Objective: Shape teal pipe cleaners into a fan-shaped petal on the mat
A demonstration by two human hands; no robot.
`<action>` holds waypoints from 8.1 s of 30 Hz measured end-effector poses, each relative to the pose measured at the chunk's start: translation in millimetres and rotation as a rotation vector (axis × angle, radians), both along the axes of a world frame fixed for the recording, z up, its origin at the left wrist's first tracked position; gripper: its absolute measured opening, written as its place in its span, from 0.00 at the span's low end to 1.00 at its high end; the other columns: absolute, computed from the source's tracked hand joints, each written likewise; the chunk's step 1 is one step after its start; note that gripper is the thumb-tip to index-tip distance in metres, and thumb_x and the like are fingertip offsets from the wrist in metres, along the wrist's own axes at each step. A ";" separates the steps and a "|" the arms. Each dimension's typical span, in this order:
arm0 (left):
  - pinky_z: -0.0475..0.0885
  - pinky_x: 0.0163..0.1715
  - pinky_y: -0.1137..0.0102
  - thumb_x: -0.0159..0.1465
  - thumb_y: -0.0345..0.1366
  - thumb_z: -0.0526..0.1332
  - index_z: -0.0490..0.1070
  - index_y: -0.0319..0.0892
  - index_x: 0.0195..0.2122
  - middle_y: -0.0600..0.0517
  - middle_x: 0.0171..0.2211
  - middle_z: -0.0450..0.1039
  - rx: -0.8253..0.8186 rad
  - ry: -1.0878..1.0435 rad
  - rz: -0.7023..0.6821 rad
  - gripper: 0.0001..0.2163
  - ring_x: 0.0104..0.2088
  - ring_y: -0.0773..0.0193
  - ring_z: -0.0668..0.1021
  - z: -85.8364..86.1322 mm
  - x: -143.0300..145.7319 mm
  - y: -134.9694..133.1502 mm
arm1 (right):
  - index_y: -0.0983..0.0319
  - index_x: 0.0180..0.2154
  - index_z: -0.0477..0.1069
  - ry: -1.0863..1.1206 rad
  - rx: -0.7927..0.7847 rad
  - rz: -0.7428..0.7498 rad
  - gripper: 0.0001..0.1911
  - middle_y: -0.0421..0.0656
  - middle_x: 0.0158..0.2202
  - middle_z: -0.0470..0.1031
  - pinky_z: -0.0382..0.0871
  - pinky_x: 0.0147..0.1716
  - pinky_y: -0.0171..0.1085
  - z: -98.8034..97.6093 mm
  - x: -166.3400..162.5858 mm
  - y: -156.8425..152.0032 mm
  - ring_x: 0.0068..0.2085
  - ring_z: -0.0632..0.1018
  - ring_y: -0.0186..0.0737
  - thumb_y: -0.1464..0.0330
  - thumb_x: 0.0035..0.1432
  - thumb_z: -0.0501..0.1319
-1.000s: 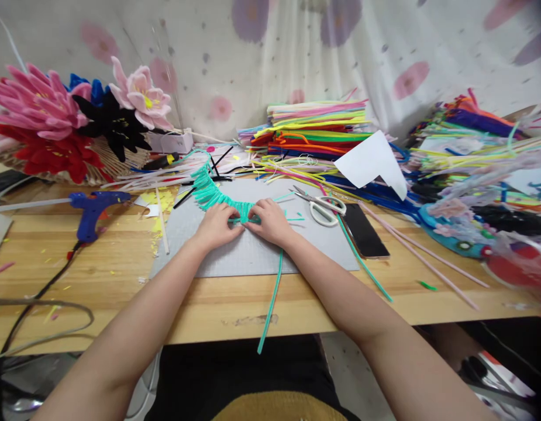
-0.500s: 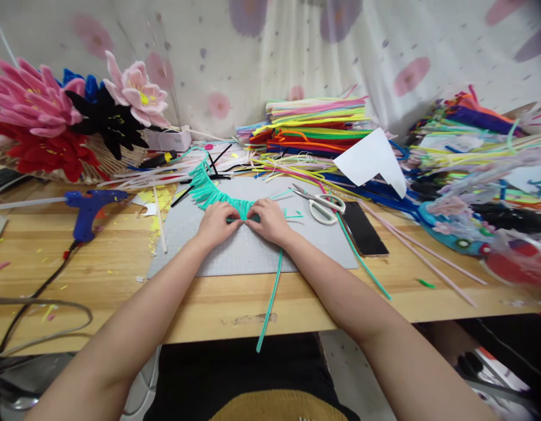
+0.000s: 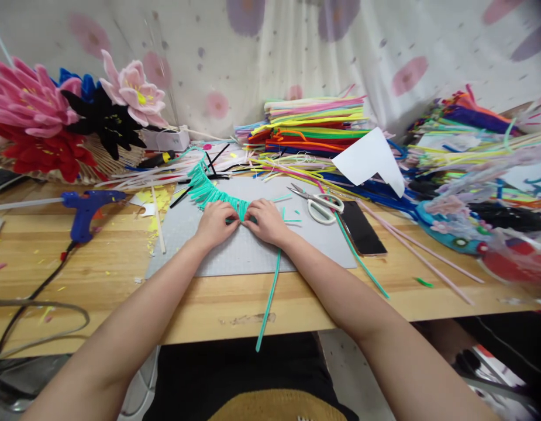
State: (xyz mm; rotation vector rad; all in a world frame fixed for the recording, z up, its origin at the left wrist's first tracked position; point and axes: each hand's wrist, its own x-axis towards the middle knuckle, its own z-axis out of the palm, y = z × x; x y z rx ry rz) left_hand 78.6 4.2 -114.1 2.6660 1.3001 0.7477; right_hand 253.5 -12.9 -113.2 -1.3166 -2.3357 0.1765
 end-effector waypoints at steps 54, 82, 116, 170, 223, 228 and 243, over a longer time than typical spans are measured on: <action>0.64 0.34 0.66 0.57 0.30 0.56 0.67 0.40 0.36 0.49 0.35 0.69 -0.109 -0.007 -0.100 0.06 0.34 0.62 0.71 9.5 -15.1 -5.1 | 0.60 0.44 0.70 -0.032 0.013 0.039 0.16 0.46 0.42 0.70 0.55 0.42 0.39 -0.1 -10.6 2.9 0.44 0.66 0.43 0.60 0.55 0.59; 0.64 0.30 0.70 0.57 0.39 0.58 0.74 0.43 0.29 0.52 0.28 0.72 -0.153 -0.015 -0.079 0.07 0.29 0.65 0.71 23.9 -58.1 0.4 | 0.62 0.34 0.70 -0.128 -0.009 0.044 0.11 0.46 0.37 0.71 0.55 0.40 0.39 3.6 3.1 10.8 0.42 0.66 0.42 0.60 0.55 0.60; 0.65 0.27 0.72 0.59 0.45 0.57 0.72 0.43 0.38 0.53 0.31 0.72 -0.153 -0.372 0.076 0.13 0.25 0.70 0.69 16.6 -26.3 -9.9 | 0.59 0.36 0.61 0.657 -0.442 0.041 0.06 0.37 0.27 0.76 0.66 0.31 0.34 4.5 -0.2 3.1 0.28 0.76 0.33 0.68 0.53 0.52; 0.62 0.41 0.61 0.59 0.34 0.54 0.73 0.44 0.36 0.48 0.33 0.71 -0.040 0.065 0.148 0.09 0.40 0.55 0.69 -0.2 2.9 -0.6 | 0.63 0.22 0.68 0.258 -0.182 -0.268 0.07 0.37 0.20 0.63 0.52 0.25 0.31 10.5 20.5 12.1 0.24 0.62 0.30 0.67 0.45 0.54; 0.56 0.50 0.58 0.52 0.33 0.58 0.70 0.47 0.38 0.52 0.33 0.71 -0.142 -0.032 0.110 0.12 0.42 0.57 0.69 7.3 4.6 -3.7 | 0.63 0.33 0.75 0.211 -0.399 -0.135 0.10 0.40 0.29 0.75 0.57 0.30 0.31 5.5 16.7 32.4 0.30 0.69 0.32 0.66 0.52 0.58; 0.58 0.50 0.60 0.50 0.30 0.57 0.64 0.45 0.40 0.53 0.34 0.72 -0.208 -0.090 0.031 0.15 0.41 0.59 0.71 10.9 -8.2 -1.6 | 0.65 0.31 0.75 0.356 -0.469 -0.042 0.10 0.40 0.30 0.75 0.59 0.33 0.31 6.7 19.6 32.7 0.31 0.70 0.32 0.66 0.51 0.58; 0.61 0.43 0.64 0.51 0.35 0.58 0.63 0.44 0.35 0.53 0.34 0.69 -0.229 -0.089 -0.024 0.09 0.38 0.60 0.70 9.9 -14.2 2.7 | 0.61 0.34 0.75 0.129 -0.336 -0.157 0.10 0.43 0.34 0.76 0.58 0.32 0.33 2.5 -2.1 23.4 0.34 0.71 0.37 0.66 0.55 0.56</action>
